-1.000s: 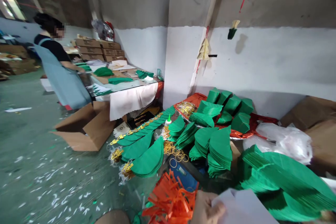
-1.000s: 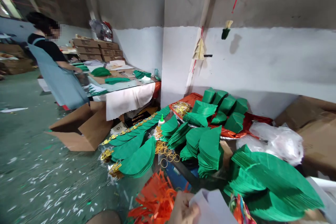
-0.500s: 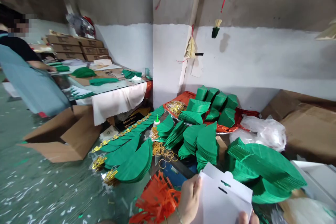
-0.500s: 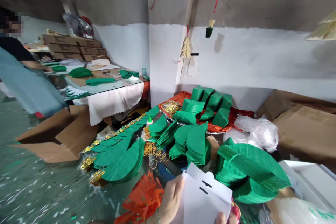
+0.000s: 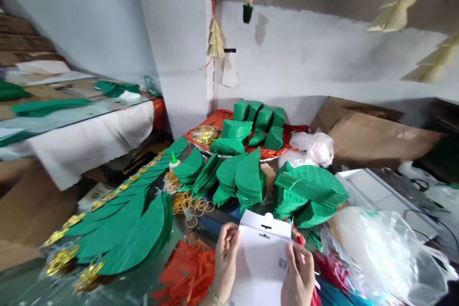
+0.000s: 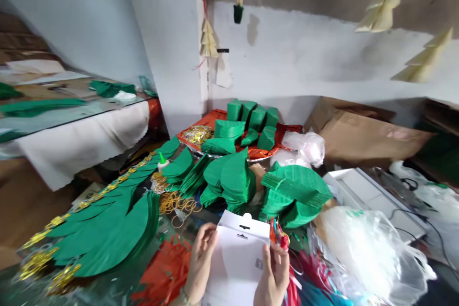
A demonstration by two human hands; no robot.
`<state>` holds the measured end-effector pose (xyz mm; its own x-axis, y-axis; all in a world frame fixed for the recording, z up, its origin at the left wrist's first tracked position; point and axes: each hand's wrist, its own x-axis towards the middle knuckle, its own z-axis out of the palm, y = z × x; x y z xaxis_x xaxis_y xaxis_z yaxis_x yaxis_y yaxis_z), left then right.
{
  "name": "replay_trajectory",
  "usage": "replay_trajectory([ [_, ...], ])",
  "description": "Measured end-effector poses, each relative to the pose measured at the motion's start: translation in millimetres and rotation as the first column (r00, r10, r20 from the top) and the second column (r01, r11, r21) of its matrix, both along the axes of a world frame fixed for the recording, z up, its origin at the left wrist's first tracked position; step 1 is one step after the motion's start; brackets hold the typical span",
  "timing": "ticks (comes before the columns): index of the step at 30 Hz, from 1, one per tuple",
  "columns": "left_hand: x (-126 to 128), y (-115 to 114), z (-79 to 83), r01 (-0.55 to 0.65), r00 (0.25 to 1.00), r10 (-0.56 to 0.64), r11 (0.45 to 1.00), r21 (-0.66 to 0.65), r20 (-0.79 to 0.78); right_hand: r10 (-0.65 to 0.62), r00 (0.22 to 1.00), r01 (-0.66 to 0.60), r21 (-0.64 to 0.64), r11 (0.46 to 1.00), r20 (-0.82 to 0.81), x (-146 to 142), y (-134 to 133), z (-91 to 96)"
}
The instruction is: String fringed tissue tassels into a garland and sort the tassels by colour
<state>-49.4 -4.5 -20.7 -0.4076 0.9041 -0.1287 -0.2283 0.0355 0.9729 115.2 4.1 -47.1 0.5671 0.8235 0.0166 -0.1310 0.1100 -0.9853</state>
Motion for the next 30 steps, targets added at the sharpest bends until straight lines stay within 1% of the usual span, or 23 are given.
replay_trajectory([
  [3,-1.5,1.2,1.0,0.019,0.999,-0.018,0.999,-0.046,0.029,-0.101,0.981,0.093,-0.056,0.994,-0.165,-4.7,-3.3,-3.4],
  [6,-3.5,1.1,0.2,0.017,0.999,-0.013,0.997,-0.078,0.052,-0.11,0.968,0.088,-0.105,0.991,-0.226,-5.2,-7.2,-6.8],
  [9,-7.9,0.9,-2.0,0.016,0.999,-0.013,0.996,-0.088,0.033,-0.079,0.964,0.043,-0.145,0.988,-0.255,-2.2,-10.7,-9.0],
  [12,-14.4,1.0,-5.9,0.036,0.999,-0.034,0.994,-0.104,0.019,-0.019,0.969,-0.013,-0.125,0.992,-0.247,3.1,-12.8,-10.7],
  [14,-19.1,1.0,-10.2,0.059,0.997,-0.053,0.993,-0.106,0.058,0.024,0.97,-0.049,-0.098,0.994,-0.24,6.8,-12.9,-12.3],
  [17,-25.6,2.6,-17.9,0.128,0.984,-0.108,0.983,-0.134,0.144,0.033,0.975,-0.051,-0.073,0.996,-0.22,10.1,-11.4,-14.4],
  [18,-27.6,4.0,-20.2,0.143,0.981,-0.119,0.978,-0.154,0.152,0.035,0.978,-0.052,-0.076,0.996,-0.207,10.3,-11.0,-14.7],
  [20,-30.4,8.7,-22.5,0.176,0.98,-0.158,0.97,-0.168,0.118,0.052,0.982,-0.07,-0.095,0.993,-0.18,9.6,-10.7,-14.3],
  [22,-31.3,15.0,-21.2,0.26,0.965,-0.253,0.959,-0.117,0.069,0.085,0.982,-0.104,-0.109,0.989,-0.17,8.9,-11.0,-12.7],
  [24,-30.4,21.1,-16.2,0.385,0.922,-0.383,0.922,-0.048,0.057,0.108,0.979,-0.129,-0.116,0.985,-0.174,10.4,-11.3,-10.2],
  [26,-29.9,25.4,-9.1,0.469,0.881,-0.467,0.883,-0.015,0.082,0.162,0.968,-0.188,-0.13,0.973,-0.191,15.5,-10.3,-6.6],
  [27,-30.6,26.8,-5.2,0.487,0.87,-0.484,0.873,-0.011,0.089,0.218,0.955,-0.249,-0.143,0.958,-0.202,19.4,-9.2,-4.6],
  [29,-35.3,28.5,2.7,0.53,0.847,-0.528,0.848,-0.013,0.068,0.369,0.901,-0.409,-0.165,0.898,-0.228,28.2,-5.9,-0.2],
  [30,-39.1,29.3,6.5,0.569,0.822,-0.568,0.822,-0.017,0.05,0.43,0.872,-0.472,-0.173,0.865,-0.233,32.3,-4.0,1.9],
])
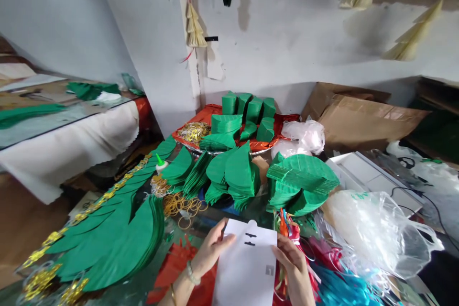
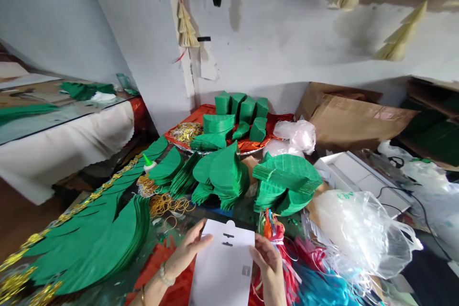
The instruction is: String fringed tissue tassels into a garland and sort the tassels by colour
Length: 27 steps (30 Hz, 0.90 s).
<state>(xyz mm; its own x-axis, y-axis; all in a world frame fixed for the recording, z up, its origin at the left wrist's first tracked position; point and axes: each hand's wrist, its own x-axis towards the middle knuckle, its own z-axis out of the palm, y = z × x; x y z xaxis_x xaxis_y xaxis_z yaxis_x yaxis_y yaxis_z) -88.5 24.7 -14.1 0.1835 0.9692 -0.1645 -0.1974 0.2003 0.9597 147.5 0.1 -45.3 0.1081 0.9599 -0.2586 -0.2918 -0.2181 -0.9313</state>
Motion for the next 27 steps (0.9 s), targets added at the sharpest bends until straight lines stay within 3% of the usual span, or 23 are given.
replay_trajectory([
  [2,-9.7,2.5,6.8,0.133,0.991,-0.133,0.991,0.002,-0.031,0.069,0.997,-0.069,0.002,0.998,0.016,5.9,3.5,3.0],
  [4,-19.4,6.4,12.1,0.248,0.966,-0.248,0.969,-0.01,-0.075,0.053,0.996,-0.056,0.042,0.998,0.07,8.4,6.0,4.0],
  [10,-30.8,15.5,20.0,0.422,0.89,-0.394,0.902,0.087,-0.229,0.057,0.942,-0.161,0.297,0.941,0.331,11.3,8.6,0.7],
  [12,-31.0,16.5,22.6,0.399,0.904,-0.373,0.912,0.099,-0.211,0.09,0.929,-0.207,0.3,0.931,0.36,14.1,9.8,0.5],
  [15,-32.4,19.7,28.9,0.272,0.944,-0.253,0.96,0.069,-0.212,0.146,0.909,-0.264,0.267,0.927,0.39,17.0,13.8,6.0],
  [17,-32.3,23.8,35.1,0.295,0.926,-0.271,0.954,0.057,-0.263,0.178,0.854,-0.336,0.257,0.906,0.489,15.6,17.1,14.8],
  [20,-24.3,30.2,43.7,0.491,0.782,-0.371,0.862,0.127,-0.5,0.187,0.677,-0.481,0.235,0.845,0.712,7.2,20.1,28.8],
  [23,-5.7,32.9,43.9,0.584,0.557,-0.237,0.793,0.173,-0.796,0.09,0.515,-0.565,0.259,0.783,0.852,-3.8,19.8,31.3],
  [25,7.0,33.4,39.5,0.596,0.431,-0.15,0.788,0.156,-0.89,0.006,0.444,-0.593,0.289,0.752,0.896,-8.6,19.2,25.7],
  [27,15.1,34.1,34.3,0.614,0.361,-0.132,0.779,0.128,-0.923,-0.064,0.402,-0.594,0.313,0.741,0.913,-11.2,18.8,19.2],
])
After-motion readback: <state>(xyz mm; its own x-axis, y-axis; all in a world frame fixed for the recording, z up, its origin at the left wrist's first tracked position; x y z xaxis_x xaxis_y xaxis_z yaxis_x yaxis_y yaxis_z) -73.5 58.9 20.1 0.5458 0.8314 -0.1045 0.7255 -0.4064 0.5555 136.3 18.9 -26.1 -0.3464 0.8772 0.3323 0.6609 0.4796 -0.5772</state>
